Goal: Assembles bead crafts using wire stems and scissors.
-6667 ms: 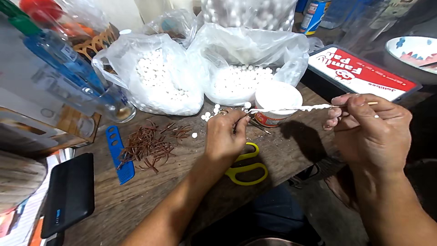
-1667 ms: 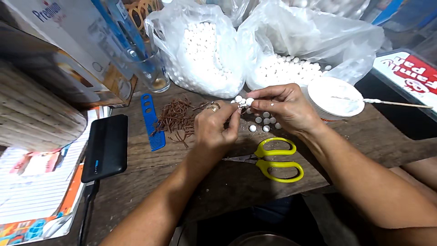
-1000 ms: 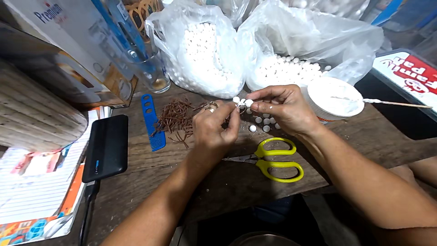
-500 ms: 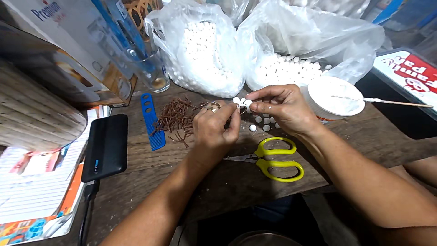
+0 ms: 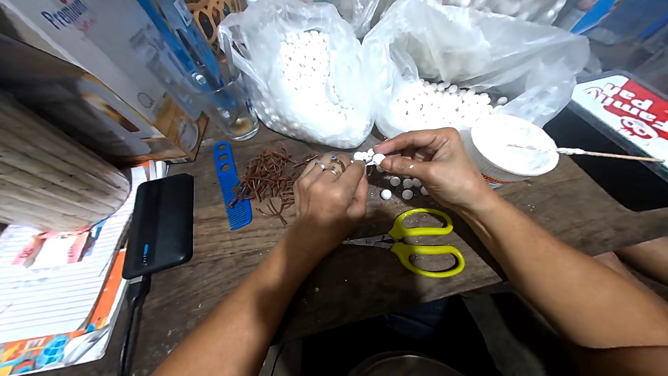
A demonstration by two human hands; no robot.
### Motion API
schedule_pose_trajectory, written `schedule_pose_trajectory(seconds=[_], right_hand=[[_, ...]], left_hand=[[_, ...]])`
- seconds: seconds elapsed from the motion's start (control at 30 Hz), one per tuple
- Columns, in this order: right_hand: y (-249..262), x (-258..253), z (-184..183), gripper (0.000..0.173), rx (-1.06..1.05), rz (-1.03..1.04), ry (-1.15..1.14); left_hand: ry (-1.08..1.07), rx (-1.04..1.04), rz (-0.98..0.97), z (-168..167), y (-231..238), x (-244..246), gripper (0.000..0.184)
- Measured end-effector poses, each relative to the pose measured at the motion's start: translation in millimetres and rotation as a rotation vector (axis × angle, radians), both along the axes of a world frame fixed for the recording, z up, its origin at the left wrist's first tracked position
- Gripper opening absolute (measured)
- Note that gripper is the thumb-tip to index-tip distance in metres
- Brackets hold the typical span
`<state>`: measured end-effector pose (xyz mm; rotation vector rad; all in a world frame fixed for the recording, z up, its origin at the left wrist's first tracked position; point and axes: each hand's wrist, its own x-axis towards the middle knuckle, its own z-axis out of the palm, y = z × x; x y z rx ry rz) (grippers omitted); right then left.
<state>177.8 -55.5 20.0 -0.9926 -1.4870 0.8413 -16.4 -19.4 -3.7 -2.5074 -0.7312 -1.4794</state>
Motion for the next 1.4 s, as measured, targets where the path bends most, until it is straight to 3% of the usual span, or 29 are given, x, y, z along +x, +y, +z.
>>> schedule_pose_trajectory(seconds=[0.33, 0.9, 1.07, 1.2, 1.3, 1.4], right_hand=[[-2, -2, -1, 0.013, 0.151, 0.007, -0.186], [-4, -7, -2, 0.012, 0.158, -0.013, -0.176], [7, 14, 9, 0.015, 0.161, -0.141, -0.160], [11, 23, 2, 0.013, 0.024, -0.269, -0.560], [13, 20, -2, 0.011, -0.016, -0.286, -0.715], [14, 12, -5, 0.013, -0.046, -0.257, -0.819]], left_hand=[[0.033, 0.049, 0.010, 0, -1, 1, 0.016], [-0.005, -0.004, -0.025, -2, -2, 1, 0.017], [-0.172, -0.399, -0.123, 7, -1, -4, 0.015], [-0.478, -0.891, -0.247, 16, -2, -2, 0.003], [-0.645, -1.062, -0.282, 17, -1, 1, 0.009], [-0.774, -1.101, -0.314, 18, 1, 4, 0.015]])
